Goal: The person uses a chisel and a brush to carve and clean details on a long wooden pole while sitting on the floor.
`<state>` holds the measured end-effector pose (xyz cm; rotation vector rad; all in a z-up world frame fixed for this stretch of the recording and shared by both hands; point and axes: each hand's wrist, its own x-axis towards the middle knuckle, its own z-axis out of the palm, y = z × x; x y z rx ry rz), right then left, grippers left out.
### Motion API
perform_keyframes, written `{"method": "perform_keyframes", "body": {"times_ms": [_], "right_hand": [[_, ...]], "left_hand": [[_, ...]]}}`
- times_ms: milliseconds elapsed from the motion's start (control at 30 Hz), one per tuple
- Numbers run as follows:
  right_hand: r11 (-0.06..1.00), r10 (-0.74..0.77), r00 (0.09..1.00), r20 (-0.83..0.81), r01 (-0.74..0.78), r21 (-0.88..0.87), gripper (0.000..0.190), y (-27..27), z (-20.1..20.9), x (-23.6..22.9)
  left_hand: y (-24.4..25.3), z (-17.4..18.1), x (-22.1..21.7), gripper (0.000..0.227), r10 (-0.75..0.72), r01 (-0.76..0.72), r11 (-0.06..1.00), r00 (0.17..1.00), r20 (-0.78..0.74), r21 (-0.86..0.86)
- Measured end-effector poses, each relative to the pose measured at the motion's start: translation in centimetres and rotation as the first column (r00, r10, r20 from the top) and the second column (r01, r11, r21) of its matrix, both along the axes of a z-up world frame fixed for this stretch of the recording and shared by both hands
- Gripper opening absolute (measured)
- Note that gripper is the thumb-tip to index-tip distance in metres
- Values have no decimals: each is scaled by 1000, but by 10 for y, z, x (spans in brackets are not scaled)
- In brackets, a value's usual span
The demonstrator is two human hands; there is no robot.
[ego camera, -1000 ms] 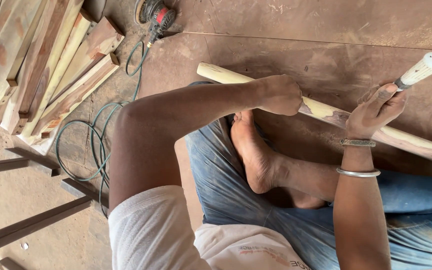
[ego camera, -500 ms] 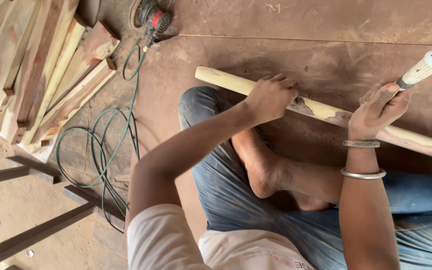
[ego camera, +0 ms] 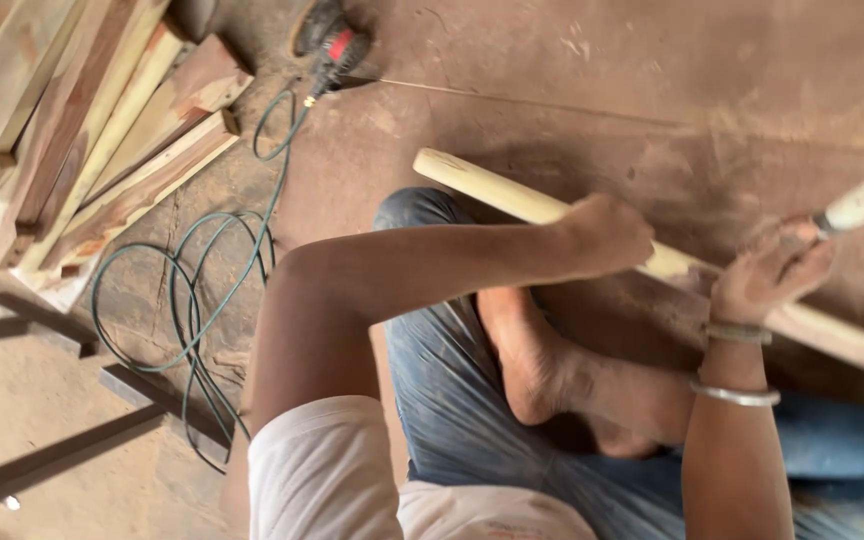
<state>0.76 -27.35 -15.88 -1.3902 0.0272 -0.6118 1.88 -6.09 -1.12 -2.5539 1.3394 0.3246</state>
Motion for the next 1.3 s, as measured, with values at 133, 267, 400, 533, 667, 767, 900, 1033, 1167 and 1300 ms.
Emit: {"method": "perform_keyframes", "body": {"times_ms": [133, 267, 400, 533, 667, 767, 900, 1033, 1167, 1300], "right_hand": [[998, 49, 998, 36, -50, 40, 51, 3, 11, -4], [999, 37, 999, -6, -37, -14, 50, 8, 25, -5], [999, 16, 999, -32, -17, -28, 50, 8, 23, -3], [995, 13, 1000, -11, -14, -97, 53, 5, 23, -3], [999, 45, 999, -12, -46, -22, 52, 8, 24, -4], [997, 72, 997, -5, -72, 17, 53, 10, 28, -2], [999, 43, 999, -25, -42, 22, 53, 11, 30, 0], [999, 20, 998, -52, -22, -24, 53, 11, 32, 1], [999, 34, 999, -15, -34, -18, 54, 12, 34, 1], [999, 47, 999, -3, -47, -2, 55, 14, 37, 2]], "left_hand": [[-17, 3, 0, 10, 11, -11, 1000, 1000, -25, 21], [-34, 13, -6, 30, -227, 196, 914, 973, 49, 355], [-39, 12, -2, 30, -400, 353, 822, 917, 11, 448], [-25, 9, 3, 16, -360, 342, 889, 933, 3, 306], [-19, 0, 1, 12, -367, 339, 896, 929, 49, 286], [-19, -2, 12, 10, -242, 242, 954, 970, -20, 176], [-15, -7, 23, 7, -70, 83, 991, 989, -127, 103], [-12, -11, 30, 6, -6, 7, 1000, 998, -60, 16], [-20, -11, 20, 6, -109, 107, 993, 993, 38, 53], [-22, 1, 8, 4, -152, 151, 967, 988, -8, 204]]}}
